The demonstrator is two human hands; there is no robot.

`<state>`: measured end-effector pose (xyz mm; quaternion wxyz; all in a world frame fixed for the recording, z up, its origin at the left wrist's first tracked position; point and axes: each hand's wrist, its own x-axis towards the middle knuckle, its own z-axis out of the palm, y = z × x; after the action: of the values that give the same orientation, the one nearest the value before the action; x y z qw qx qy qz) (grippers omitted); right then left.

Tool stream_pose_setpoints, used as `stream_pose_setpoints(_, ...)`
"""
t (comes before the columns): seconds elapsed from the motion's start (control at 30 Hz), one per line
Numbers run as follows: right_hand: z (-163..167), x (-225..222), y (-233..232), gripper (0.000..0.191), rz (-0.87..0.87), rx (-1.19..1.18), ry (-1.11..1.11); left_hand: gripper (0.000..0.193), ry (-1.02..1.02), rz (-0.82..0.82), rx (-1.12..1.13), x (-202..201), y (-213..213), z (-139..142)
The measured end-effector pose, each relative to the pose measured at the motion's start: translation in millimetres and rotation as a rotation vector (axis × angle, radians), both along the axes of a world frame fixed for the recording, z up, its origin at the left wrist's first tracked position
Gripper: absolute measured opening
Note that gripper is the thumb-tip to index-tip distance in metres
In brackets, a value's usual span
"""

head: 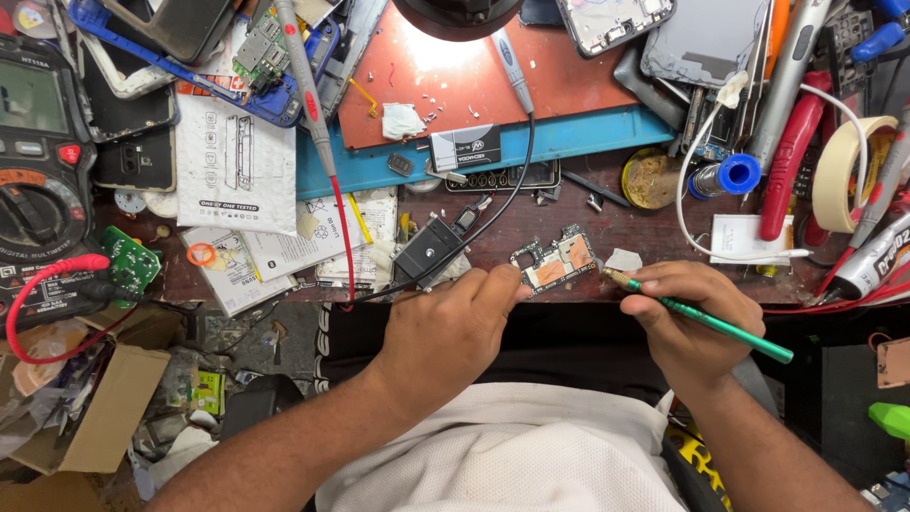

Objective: The person holds a phone motherboard on a cluttered repair bench and heats it with a hot air rework gun, steadying the board with the other hand. They then set the gun down and use a green-handled soldering iron to work on the board's components, repositioning the board and continuing to solder until the clip ends as they look up toward a shelf of equipment.

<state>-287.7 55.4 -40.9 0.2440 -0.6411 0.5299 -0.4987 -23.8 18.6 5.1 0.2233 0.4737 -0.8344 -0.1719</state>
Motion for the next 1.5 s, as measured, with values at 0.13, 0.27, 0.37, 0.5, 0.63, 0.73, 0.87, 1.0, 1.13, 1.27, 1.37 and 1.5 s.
stream_pose_setpoints(0.13, 9, 3, -3, 0.023, 0.042, -0.003, 0.091, 0.045, -0.002, 0.007, 0.028, 0, 0, 3)
stream_pose_setpoints(0.27, 14, 6, -4, 0.021, 0.068, -0.033, 0.155, 0.067, -0.047, 0.01, 0.033, -2, -1, 7)
stream_pose_setpoints(0.37, 14, 6, -5, 0.023, 0.087, -0.051, 0.114, 0.067, -0.072, 0.002, 0.027, -1, -2, 7)
stream_pose_setpoints(0.5, 12, 4, -3, 0.032, 0.085, -0.063, 0.074, 0.058, -0.035, -0.002, 0.008, 0, -2, 6)
stream_pose_setpoints(0.63, 17, 4, 1, 0.032, 0.083, -0.015, 0.087, 0.049, -0.01, -0.045, 0.025, 1, 0, 6)
stream_pose_setpoints(0.73, 21, 4, 1, 0.022, 0.054, 0.067, 0.098, 0.043, 0.058, -0.056, -0.02, -1, 2, 6)
stream_pose_setpoints(0.87, 23, 3, -1, 0.012, 0.022, 0.177, 0.067, 0.044, 0.087, -0.036, -0.051, -5, 1, 4)
stream_pose_setpoints(1.0, 20, 1, 2, 0.01, -0.076, 0.38, -0.141, 0.042, 0.088, -0.023, -0.059, -6, -1, 1)
stream_pose_setpoints(1.13, 15, -1, 2, 0.012, -0.037, 0.379, -0.197, 0.047, 0.038, -0.015, -0.088, -5, -2, 0)
stream_pose_setpoints(1.27, 15, -4, 0, 0.02, 0.053, 0.212, -0.003, 0.049, 0.076, 0.002, -0.094, -5, -2, 0)
stream_pose_setpoints(1.37, 20, -5, -1, 0.018, 0.027, 0.251, 0.023, 0.049, 0.086, 0.0, -0.091, -4, -2, -1)
stream_pose_setpoints(1.5, 24, -5, -3, 0.016, 0.012, 0.394, -0.091, 0.051, 0.011, 0.006, -0.132, -4, -1, -3)
